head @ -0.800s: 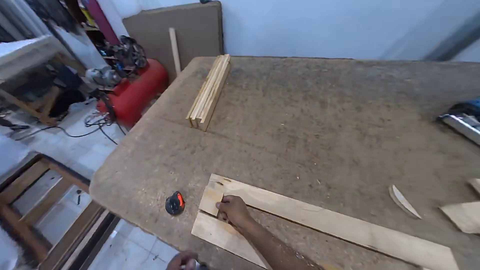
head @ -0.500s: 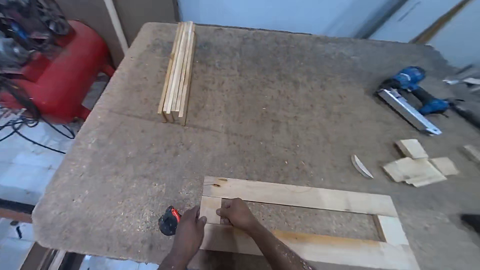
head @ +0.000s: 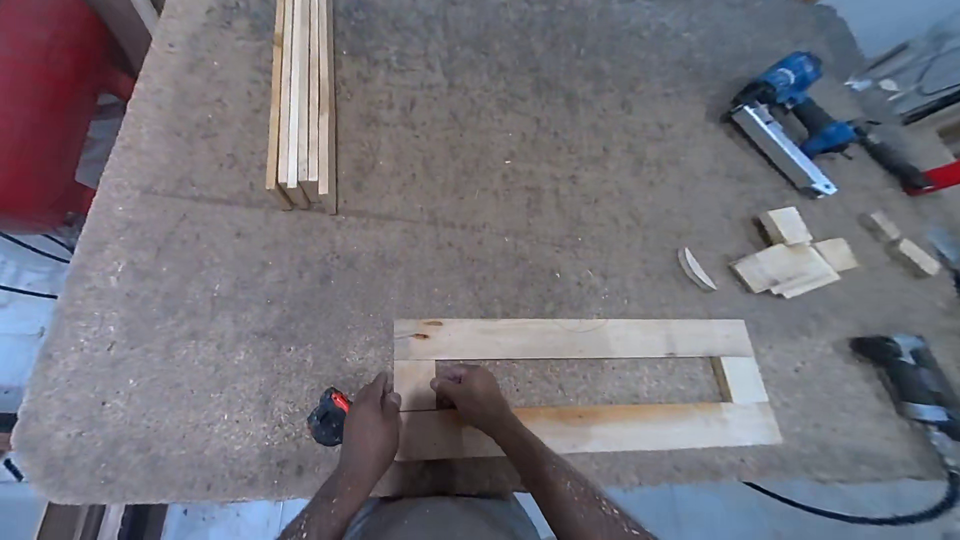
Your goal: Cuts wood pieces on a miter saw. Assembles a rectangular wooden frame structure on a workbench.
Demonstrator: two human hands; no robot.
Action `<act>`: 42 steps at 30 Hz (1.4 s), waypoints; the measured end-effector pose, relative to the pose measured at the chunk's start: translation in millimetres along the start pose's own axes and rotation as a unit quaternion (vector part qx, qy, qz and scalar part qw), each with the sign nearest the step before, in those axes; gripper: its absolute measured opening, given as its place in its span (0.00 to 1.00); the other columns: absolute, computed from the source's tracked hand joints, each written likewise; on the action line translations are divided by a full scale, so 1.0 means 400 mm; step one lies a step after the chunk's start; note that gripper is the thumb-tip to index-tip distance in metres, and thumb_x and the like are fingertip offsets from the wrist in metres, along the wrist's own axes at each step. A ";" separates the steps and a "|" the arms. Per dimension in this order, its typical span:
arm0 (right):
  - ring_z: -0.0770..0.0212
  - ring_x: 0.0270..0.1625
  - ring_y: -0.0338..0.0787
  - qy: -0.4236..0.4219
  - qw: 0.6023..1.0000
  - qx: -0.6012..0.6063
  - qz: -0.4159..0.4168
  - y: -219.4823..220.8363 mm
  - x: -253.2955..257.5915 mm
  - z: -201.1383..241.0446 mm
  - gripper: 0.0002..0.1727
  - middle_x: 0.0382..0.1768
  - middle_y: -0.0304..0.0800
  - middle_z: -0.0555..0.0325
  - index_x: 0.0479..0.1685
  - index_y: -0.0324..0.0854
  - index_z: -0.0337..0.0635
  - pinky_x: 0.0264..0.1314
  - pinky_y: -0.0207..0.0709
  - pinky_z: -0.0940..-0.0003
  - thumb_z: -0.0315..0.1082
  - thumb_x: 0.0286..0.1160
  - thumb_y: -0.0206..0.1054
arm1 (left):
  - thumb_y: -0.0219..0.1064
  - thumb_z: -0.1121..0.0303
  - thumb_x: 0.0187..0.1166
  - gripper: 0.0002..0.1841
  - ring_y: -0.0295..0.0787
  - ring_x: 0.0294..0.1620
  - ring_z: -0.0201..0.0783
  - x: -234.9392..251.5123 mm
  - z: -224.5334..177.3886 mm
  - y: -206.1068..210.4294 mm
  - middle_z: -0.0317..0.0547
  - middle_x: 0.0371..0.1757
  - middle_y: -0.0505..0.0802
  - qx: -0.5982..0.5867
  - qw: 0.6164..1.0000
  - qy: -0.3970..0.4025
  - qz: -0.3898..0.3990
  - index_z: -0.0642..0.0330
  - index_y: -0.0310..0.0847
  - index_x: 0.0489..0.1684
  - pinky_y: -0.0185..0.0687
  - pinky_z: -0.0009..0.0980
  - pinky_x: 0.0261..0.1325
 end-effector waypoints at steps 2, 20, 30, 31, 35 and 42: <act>0.56 0.60 0.92 -0.044 0.997 -0.054 -0.014 -0.012 -0.049 0.007 0.24 0.55 0.95 0.54 0.65 0.88 0.45 0.70 0.81 0.51 0.52 0.81 0.66 | 0.54 0.63 0.89 0.25 0.86 0.70 0.47 -0.065 -0.014 -0.040 0.54 0.71 0.88 0.004 0.998 0.047 -0.047 0.63 0.73 0.82 0.78 0.45 0.77; 0.39 0.84 0.71 -0.236 0.936 -0.260 -0.029 0.025 -0.216 -0.053 0.53 0.82 0.72 0.41 0.85 0.70 0.46 0.86 0.60 0.34 0.63 0.57 0.80 | 0.84 0.56 0.55 0.51 0.83 0.72 0.49 -0.120 0.135 -0.074 0.53 0.74 0.84 -0.001 0.999 0.015 -0.034 0.55 0.63 0.88 0.80 0.51 0.74; 0.44 0.77 0.79 -0.223 0.957 -0.010 0.185 0.104 -0.329 0.014 0.65 0.81 0.70 0.35 0.95 0.45 0.38 0.79 0.73 0.43 0.61 0.60 0.80 | 0.75 0.57 0.74 0.31 0.94 0.48 0.43 -0.258 0.024 0.147 0.55 0.49 0.93 -0.570 0.803 -0.030 0.169 0.66 0.70 0.70 0.91 0.41 0.54; 0.43 0.75 0.81 -0.222 0.956 -0.014 0.192 0.108 -0.333 0.007 0.64 0.80 0.72 0.34 0.95 0.44 0.37 0.78 0.74 0.43 0.62 0.64 0.78 | 0.63 0.57 0.84 0.24 0.93 0.47 0.43 -0.260 0.025 0.153 0.55 0.48 0.93 -0.551 0.819 -0.043 0.155 0.67 0.70 0.68 0.91 0.41 0.54; 0.40 0.72 0.83 -0.249 0.949 -0.004 0.195 0.124 -0.346 -0.011 0.55 0.73 0.78 0.31 0.92 0.47 0.31 0.77 0.73 0.43 0.47 0.70 0.78 | 0.58 0.67 0.86 0.15 0.87 0.32 0.37 -0.266 0.024 0.156 0.49 0.37 0.89 -0.448 0.878 -0.079 0.152 0.64 0.70 0.64 0.87 0.36 0.39; 0.43 0.74 0.82 -0.250 0.960 0.027 0.123 0.115 -0.376 -0.042 0.50 0.75 0.78 0.36 0.89 0.62 0.40 0.79 0.74 0.46 0.33 0.60 0.83 | 0.73 0.72 0.69 0.15 0.89 0.38 0.38 -0.180 -0.004 0.076 0.46 0.42 0.90 -0.280 0.901 -0.063 0.326 0.61 0.73 0.49 0.89 0.37 0.45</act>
Point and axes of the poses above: each hand's wrist, its own x-axis towards the middle knuckle, its own y-axis out of the palm, z = x × y, the point moved 6 cm from there along x, towards the middle knuckle
